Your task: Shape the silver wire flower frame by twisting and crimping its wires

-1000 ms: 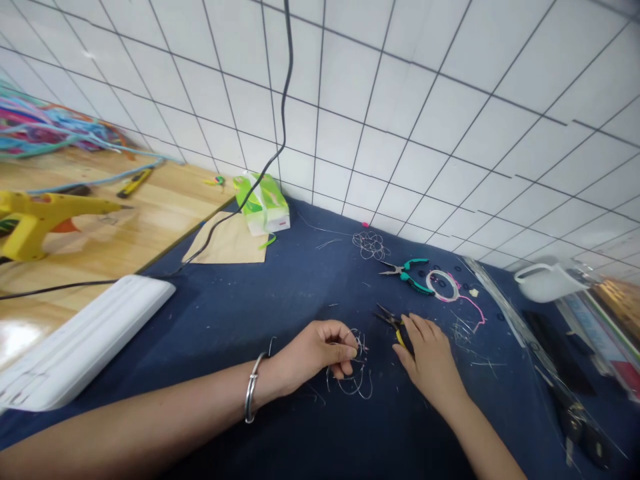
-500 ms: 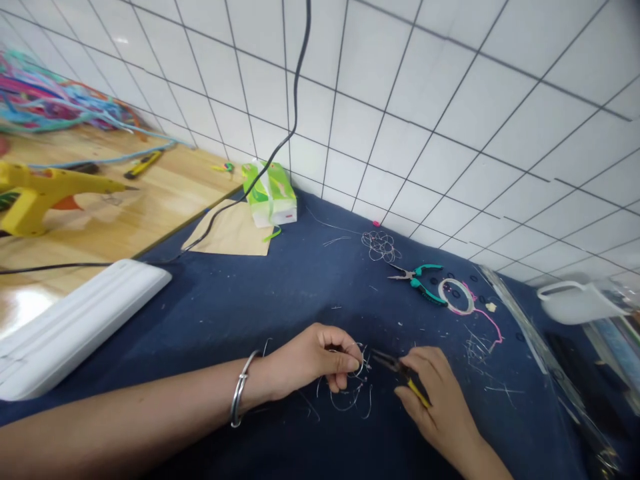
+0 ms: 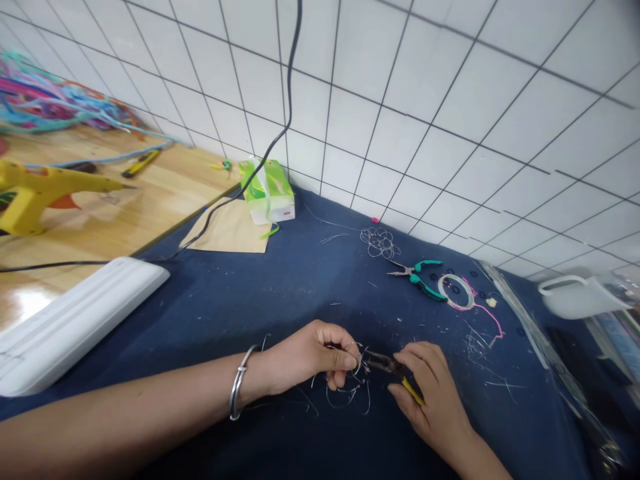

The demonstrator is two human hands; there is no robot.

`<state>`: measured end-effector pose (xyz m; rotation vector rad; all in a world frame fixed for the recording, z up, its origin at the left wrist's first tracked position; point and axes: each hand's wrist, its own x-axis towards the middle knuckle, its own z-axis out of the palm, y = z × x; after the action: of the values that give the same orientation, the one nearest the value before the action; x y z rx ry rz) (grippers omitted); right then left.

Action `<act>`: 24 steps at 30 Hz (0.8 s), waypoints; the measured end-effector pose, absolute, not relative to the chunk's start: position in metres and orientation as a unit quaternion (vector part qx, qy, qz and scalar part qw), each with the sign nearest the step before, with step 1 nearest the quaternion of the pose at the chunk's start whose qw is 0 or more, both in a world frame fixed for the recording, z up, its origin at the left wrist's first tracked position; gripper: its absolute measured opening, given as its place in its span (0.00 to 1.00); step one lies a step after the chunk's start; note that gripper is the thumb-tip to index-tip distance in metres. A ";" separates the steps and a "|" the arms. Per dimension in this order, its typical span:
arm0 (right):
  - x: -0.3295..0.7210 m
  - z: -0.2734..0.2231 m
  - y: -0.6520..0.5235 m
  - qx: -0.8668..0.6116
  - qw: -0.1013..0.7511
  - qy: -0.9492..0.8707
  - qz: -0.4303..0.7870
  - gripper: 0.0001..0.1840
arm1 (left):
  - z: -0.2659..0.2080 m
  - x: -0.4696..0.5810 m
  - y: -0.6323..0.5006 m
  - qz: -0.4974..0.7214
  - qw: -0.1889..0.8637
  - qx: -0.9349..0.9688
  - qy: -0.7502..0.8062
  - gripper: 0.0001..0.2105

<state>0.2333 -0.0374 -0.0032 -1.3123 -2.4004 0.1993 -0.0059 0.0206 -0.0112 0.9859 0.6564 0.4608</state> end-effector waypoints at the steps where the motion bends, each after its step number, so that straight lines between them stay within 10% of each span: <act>1: 0.233 -0.003 -0.037 -0.469 0.198 -0.858 0.070 0.18 | -0.012 -0.006 0.021 0.214 0.808 0.459 0.303 0.08; 24: 0.229 -0.005 -0.040 -0.457 0.193 -0.866 0.063 0.19 | -0.009 -0.006 0.019 0.161 0.800 0.491 0.305 0.09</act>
<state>0.2288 -0.0399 -0.0055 -1.2822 -2.4294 0.1774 -0.0058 0.0191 -0.0091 1.0538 0.6547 0.3462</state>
